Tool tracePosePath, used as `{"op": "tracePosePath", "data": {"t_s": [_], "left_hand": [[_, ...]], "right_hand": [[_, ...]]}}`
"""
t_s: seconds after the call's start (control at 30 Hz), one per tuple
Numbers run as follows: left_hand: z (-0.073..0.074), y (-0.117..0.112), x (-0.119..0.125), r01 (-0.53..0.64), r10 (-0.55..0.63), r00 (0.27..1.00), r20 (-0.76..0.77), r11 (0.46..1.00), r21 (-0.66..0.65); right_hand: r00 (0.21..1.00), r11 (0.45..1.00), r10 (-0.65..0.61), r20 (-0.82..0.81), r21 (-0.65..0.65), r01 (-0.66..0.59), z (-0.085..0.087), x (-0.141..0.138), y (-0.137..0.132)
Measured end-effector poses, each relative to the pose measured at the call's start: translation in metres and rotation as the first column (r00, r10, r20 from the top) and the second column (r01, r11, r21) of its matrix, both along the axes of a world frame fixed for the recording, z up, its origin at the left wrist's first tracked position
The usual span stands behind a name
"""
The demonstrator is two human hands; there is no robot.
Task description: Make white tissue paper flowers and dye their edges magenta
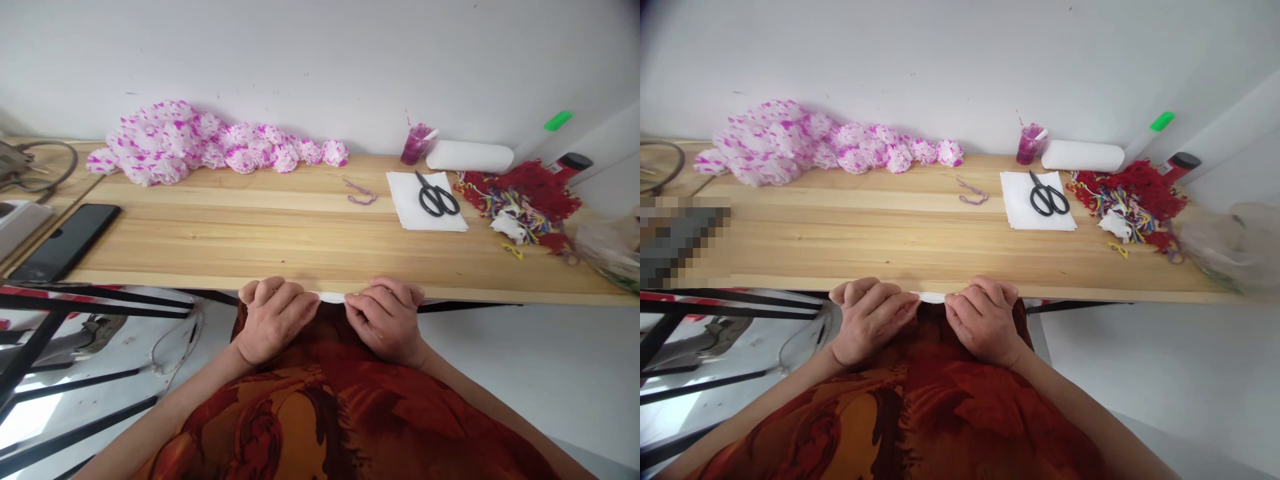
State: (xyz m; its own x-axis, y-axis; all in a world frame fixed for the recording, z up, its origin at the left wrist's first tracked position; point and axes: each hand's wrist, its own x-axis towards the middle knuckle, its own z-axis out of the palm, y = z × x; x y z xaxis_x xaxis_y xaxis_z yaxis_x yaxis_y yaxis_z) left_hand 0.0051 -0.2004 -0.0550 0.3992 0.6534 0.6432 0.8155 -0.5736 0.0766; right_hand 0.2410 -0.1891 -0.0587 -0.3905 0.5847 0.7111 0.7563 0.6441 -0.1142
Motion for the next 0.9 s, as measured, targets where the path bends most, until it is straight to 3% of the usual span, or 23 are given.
{"op": "tracePosePath", "data": {"t_s": [0.13,0.3,0.43,0.7,0.9], "left_hand": [[0.000,0.001,0.000,0.009,-0.009,1.000,0.003,1.000,-0.010],[0.001,-0.001,-0.001,-0.021,0.021,1.000,0.000,0.993,-0.118],[0.002,0.000,-0.002,-0.014,0.014,1.000,-0.007,0.995,-0.104],[0.012,0.003,0.003,-0.058,0.064,0.997,0.043,0.988,-0.141],[0.010,0.001,0.002,-0.045,0.054,0.996,0.072,0.992,-0.118]], "right_hand": [[1.000,1.000,-0.006,0.012,-0.014,0.006,-0.001,-0.001,0.000],[1.000,0.999,-0.003,0.012,-0.049,0.003,0.001,-0.001,0.000],[0.999,0.997,-0.011,-0.030,-0.072,0.009,0.004,-0.002,0.001],[0.985,0.970,-0.049,-0.168,-0.244,0.007,0.013,-0.005,0.003],[0.996,0.992,0.017,-0.085,-0.121,-0.027,0.006,0.000,0.005]]}}
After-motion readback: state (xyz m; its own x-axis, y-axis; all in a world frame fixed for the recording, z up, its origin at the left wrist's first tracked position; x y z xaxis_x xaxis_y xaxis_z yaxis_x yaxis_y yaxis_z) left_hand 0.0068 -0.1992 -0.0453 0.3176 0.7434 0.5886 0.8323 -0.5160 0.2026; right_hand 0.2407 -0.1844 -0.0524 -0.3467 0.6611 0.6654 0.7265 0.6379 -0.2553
